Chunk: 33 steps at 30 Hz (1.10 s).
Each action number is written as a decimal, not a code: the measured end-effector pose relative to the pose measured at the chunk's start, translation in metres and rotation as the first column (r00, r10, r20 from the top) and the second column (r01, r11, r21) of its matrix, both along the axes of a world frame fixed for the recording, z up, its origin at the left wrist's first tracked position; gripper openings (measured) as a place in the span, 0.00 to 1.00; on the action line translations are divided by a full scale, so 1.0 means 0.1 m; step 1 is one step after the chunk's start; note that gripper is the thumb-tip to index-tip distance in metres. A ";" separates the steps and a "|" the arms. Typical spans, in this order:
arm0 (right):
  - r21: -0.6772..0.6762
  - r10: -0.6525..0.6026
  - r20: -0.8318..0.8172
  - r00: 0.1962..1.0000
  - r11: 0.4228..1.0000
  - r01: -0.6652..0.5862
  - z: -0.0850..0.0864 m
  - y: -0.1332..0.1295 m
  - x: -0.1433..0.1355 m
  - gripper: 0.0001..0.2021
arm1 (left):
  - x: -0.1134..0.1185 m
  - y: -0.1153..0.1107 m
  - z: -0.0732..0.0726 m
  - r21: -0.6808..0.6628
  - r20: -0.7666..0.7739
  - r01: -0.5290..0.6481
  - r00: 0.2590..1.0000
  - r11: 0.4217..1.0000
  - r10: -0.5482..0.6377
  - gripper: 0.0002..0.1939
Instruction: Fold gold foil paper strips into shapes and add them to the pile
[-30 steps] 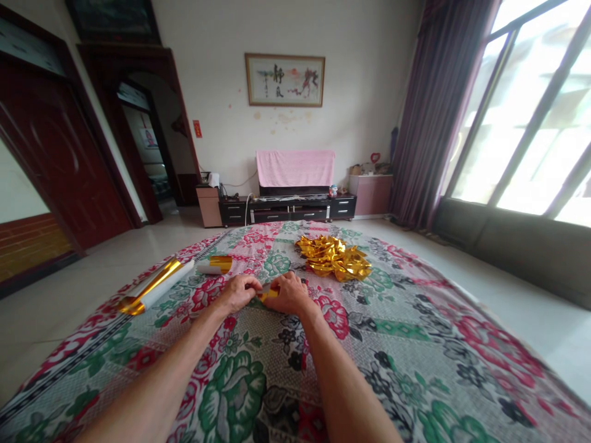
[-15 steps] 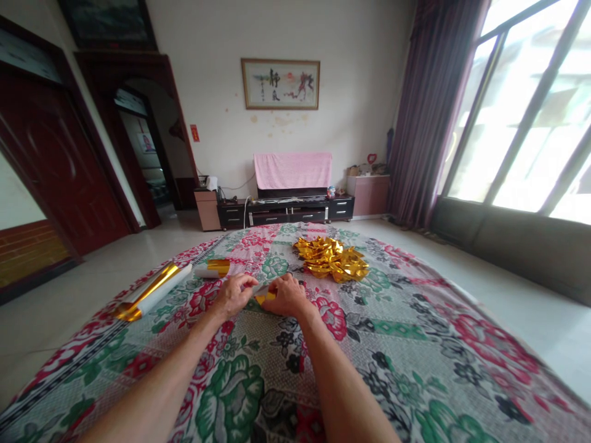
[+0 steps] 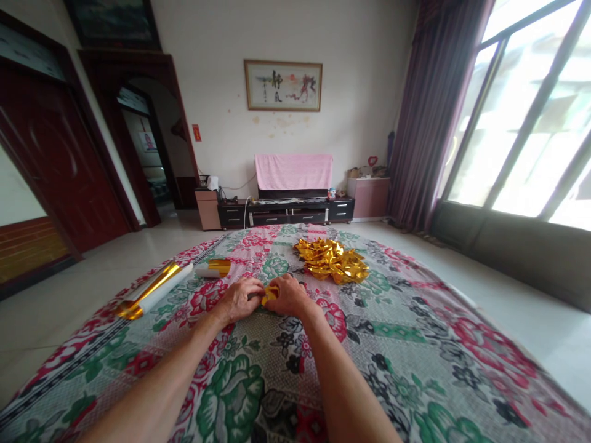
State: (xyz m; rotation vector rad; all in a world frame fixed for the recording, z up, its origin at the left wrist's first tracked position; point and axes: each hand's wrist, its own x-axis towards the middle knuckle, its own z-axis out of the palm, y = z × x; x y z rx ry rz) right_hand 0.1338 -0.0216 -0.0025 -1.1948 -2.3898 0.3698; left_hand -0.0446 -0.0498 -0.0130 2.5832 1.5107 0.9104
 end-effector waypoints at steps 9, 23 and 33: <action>0.031 -0.050 0.063 0.997 0.998 0.048 0.06 -0.09 -0.03 0.20 | 0.01 0.02 0.02 0.040 0.022 -0.053 0.998 0.998 0.052 0.08; 0.084 -0.060 0.088 0.994 0.995 0.052 0.10 -0.05 -0.02 0.08 | 0.02 0.00 0.00 0.016 0.076 0.039 0.996 0.999 -0.040 0.10; 0.107 -0.140 0.117 0.983 0.986 0.128 0.07 -0.03 -0.02 0.09 | 0.03 0.05 -0.04 0.031 0.097 0.064 0.993 0.997 -0.067 0.10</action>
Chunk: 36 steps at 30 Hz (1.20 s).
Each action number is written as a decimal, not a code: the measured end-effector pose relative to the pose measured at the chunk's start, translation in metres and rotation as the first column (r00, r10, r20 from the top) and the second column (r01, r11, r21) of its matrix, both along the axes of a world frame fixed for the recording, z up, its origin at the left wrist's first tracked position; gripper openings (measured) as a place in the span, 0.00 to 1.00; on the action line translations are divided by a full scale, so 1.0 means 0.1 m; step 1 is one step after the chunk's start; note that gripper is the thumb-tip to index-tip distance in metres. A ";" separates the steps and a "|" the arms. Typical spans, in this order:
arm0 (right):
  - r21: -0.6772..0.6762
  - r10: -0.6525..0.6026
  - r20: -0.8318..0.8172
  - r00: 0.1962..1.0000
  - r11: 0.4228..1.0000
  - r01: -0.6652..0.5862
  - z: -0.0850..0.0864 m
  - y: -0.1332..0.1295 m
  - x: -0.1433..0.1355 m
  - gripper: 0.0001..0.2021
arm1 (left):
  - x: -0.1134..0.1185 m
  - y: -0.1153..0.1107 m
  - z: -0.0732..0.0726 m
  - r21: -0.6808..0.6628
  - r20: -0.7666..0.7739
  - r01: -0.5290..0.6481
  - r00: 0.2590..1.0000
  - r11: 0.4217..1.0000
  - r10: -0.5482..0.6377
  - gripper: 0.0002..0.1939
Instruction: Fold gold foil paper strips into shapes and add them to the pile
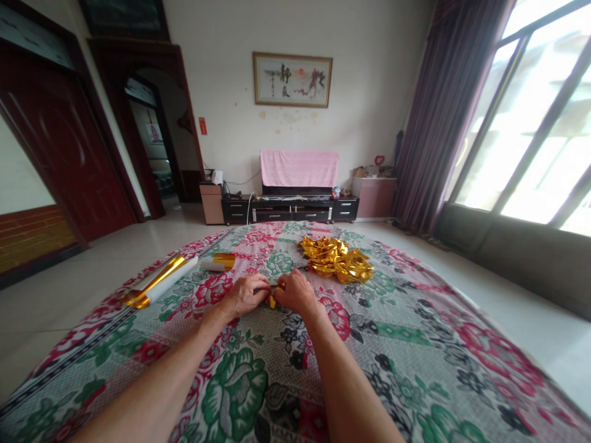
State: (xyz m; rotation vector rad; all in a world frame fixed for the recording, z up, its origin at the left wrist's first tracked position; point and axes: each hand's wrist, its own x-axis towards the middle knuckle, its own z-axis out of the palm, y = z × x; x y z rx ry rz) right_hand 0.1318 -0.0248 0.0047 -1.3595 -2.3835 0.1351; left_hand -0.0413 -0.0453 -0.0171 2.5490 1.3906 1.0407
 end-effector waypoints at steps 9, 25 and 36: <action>0.096 0.122 -0.095 0.988 0.989 -0.113 -0.07 -0.01 0.02 0.07 | 0.01 -0.01 -0.01 -0.039 0.033 0.036 0.999 0.999 -0.035 0.11; 0.179 0.166 -0.154 0.974 0.974 -0.138 -0.18 -0.06 0.08 0.07 | 0.13 -0.22 0.17 -0.027 -0.194 -0.049 0.980 0.998 0.043 0.17; 0.183 0.051 -0.219 0.974 0.983 -0.011 -0.20 -0.07 0.09 0.07 | 0.08 -0.14 0.08 0.004 -0.039 -0.080 0.996 0.997 0.080 0.25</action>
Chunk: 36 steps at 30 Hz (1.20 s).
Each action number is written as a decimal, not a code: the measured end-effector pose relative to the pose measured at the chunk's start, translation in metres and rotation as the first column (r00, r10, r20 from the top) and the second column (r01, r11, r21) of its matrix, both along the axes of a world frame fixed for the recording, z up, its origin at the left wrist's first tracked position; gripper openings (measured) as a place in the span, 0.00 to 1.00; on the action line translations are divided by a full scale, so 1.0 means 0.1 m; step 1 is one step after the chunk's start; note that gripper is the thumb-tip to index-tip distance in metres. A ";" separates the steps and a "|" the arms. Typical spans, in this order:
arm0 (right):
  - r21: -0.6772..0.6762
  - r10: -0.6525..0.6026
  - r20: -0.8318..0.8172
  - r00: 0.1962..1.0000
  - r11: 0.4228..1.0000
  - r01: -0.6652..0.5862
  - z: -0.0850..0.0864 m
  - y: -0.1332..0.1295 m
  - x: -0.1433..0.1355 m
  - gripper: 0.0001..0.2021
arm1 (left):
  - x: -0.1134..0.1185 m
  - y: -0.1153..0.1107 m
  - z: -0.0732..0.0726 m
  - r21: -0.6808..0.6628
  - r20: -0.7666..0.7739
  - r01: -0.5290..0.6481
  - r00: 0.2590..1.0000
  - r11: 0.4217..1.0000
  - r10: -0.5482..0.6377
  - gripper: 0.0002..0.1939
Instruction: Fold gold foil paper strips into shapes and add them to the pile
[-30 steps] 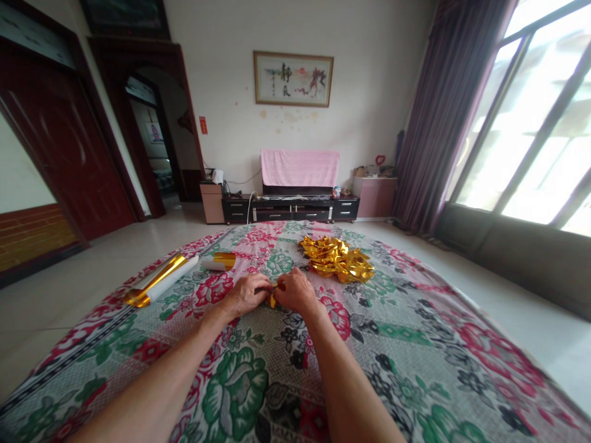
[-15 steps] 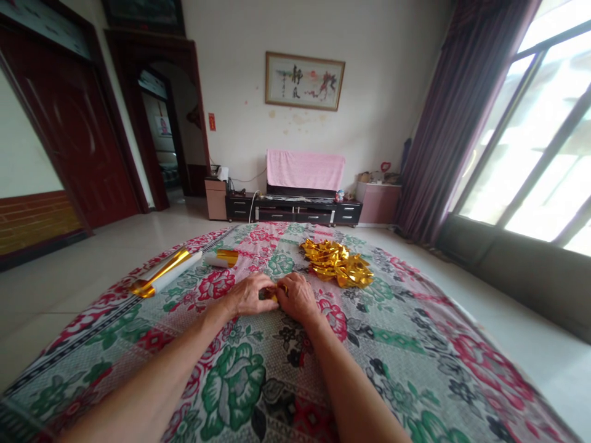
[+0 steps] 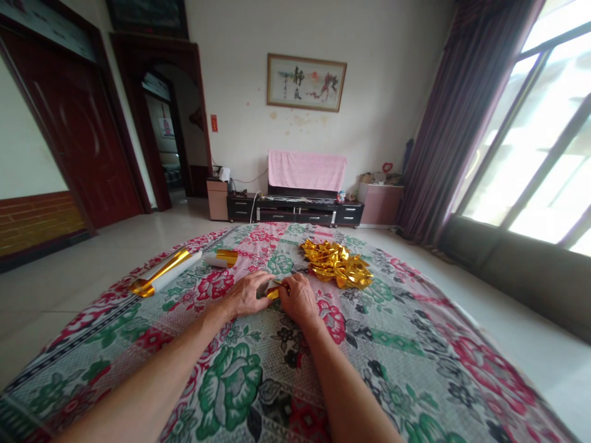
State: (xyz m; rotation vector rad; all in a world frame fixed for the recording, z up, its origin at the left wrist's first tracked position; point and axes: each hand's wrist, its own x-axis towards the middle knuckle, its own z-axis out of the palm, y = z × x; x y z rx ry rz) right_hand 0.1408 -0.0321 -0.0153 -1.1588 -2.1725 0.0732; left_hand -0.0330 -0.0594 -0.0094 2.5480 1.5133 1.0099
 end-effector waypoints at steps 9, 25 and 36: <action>0.015 -0.004 -0.010 1.000 1.000 0.004 -0.03 0.01 0.00 0.08 | -0.03 0.05 -0.06 0.036 0.020 0.018 1.000 0.999 -0.019 0.15; -0.005 0.031 0.088 0.996 1.000 -0.030 -0.01 0.04 -0.02 0.11 | -0.04 0.12 -0.01 -0.084 0.024 -0.047 0.999 0.995 0.049 0.19; 0.007 0.129 0.066 0.989 0.992 -0.130 -0.01 0.11 -0.01 0.08 | -0.04 0.39 0.22 -0.202 -0.111 0.070 0.989 0.977 -0.094 0.14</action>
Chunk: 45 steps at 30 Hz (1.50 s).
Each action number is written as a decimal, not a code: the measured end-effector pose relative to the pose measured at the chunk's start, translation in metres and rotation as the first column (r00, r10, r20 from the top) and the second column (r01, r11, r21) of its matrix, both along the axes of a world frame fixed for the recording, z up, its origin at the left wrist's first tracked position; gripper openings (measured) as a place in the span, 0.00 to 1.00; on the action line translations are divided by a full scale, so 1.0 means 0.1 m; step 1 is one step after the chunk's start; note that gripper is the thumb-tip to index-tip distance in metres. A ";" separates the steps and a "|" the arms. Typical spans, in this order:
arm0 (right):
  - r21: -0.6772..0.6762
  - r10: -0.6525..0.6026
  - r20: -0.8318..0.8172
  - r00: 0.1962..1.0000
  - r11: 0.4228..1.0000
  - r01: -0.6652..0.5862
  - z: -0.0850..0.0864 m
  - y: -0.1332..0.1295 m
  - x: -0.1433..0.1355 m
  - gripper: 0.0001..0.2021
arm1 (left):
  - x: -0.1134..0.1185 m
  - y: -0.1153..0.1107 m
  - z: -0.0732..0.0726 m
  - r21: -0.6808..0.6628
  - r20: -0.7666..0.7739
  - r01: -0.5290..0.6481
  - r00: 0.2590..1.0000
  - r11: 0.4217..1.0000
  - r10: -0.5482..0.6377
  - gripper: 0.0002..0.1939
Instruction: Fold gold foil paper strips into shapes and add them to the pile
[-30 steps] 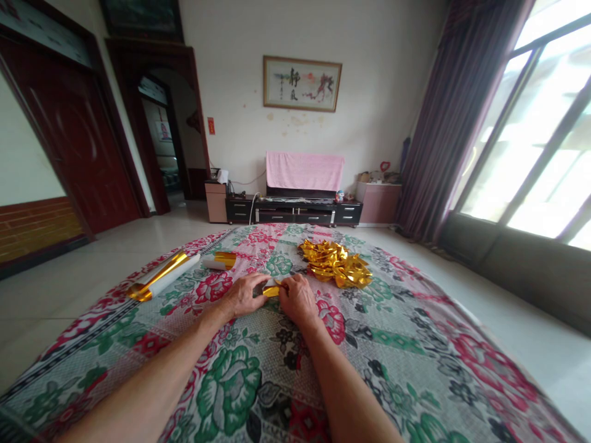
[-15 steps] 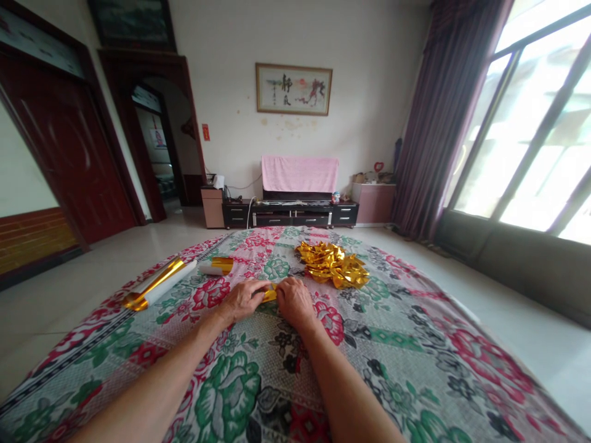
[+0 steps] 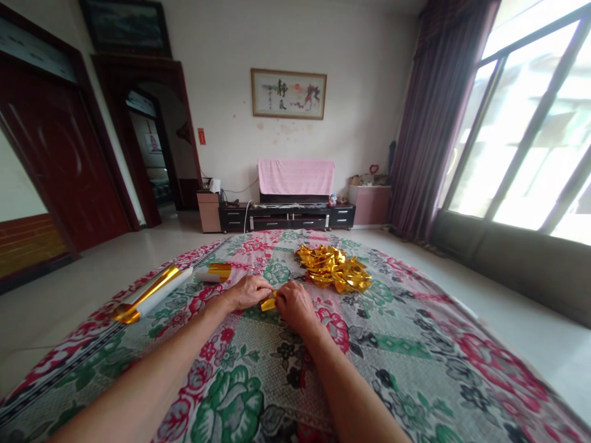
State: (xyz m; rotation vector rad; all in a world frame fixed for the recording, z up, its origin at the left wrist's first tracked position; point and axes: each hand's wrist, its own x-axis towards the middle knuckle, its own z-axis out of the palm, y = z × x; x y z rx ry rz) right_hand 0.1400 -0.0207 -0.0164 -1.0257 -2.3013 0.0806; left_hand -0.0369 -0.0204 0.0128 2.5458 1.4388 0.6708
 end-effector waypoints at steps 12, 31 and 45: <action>-0.024 0.140 -0.082 0.987 0.990 -0.142 0.01 0.09 0.05 0.06 | -0.03 0.11 -0.11 0.080 0.012 -0.001 1.000 0.997 0.000 0.12; 0.044 0.121 0.050 0.991 0.991 -0.124 0.13 -0.01 0.05 0.09 | -0.05 0.11 -0.14 0.120 -0.001 0.116 0.993 0.986 -0.116 0.10; 0.011 -0.004 -0.011 1.000 1.000 0.004 0.10 -0.18 -0.04 0.06 | -0.06 0.04 0.05 -0.222 0.056 0.140 0.990 0.965 -0.131 0.11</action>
